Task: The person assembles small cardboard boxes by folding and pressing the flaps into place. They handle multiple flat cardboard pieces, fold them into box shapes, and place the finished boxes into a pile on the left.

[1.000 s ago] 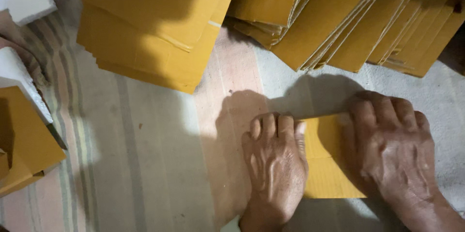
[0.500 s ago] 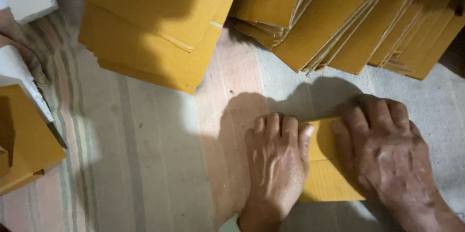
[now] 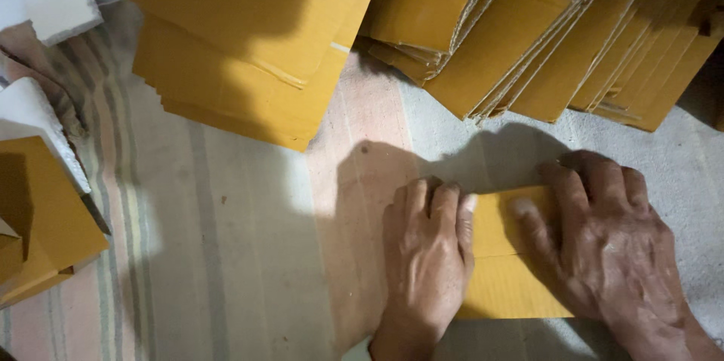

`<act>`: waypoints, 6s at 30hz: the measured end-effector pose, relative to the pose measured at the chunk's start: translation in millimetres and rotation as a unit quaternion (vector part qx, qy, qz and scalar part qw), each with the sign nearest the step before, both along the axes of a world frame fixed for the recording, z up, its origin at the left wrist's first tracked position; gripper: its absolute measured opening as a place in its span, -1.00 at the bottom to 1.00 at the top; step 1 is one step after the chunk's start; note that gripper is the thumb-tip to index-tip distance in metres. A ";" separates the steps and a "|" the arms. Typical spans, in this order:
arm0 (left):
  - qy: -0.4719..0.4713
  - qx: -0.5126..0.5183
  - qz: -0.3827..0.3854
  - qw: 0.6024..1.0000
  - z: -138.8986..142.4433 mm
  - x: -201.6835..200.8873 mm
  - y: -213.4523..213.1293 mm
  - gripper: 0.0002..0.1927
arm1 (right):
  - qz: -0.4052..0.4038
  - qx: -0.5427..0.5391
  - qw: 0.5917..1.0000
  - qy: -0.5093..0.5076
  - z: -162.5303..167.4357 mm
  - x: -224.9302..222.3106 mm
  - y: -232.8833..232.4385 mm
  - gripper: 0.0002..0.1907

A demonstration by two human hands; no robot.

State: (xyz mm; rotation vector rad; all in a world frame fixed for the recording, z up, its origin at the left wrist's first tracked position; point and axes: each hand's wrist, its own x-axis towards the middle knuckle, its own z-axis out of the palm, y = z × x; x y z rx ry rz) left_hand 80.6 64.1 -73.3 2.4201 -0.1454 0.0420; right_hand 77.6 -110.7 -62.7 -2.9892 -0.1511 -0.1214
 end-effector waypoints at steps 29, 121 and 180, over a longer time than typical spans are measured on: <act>-0.041 0.180 -0.037 0.982 12.2 -3.1 -14.1 -0.73 | 0.131 -0.081 0.980 -0.124 3.7 -5.8 11.0 -0.60; -0.140 0.129 0.019 0.981 17.6 -120.3 -13.1 -0.42 | -0.044 -0.024 0.998 -0.048 -1.4 -98.8 8.9 -0.31; -0.024 0.185 0.052 0.981 18.9 -48.8 -20.5 -0.58 | 0.045 -0.097 0.993 0.055 19.6 -46.9 33.5 -0.45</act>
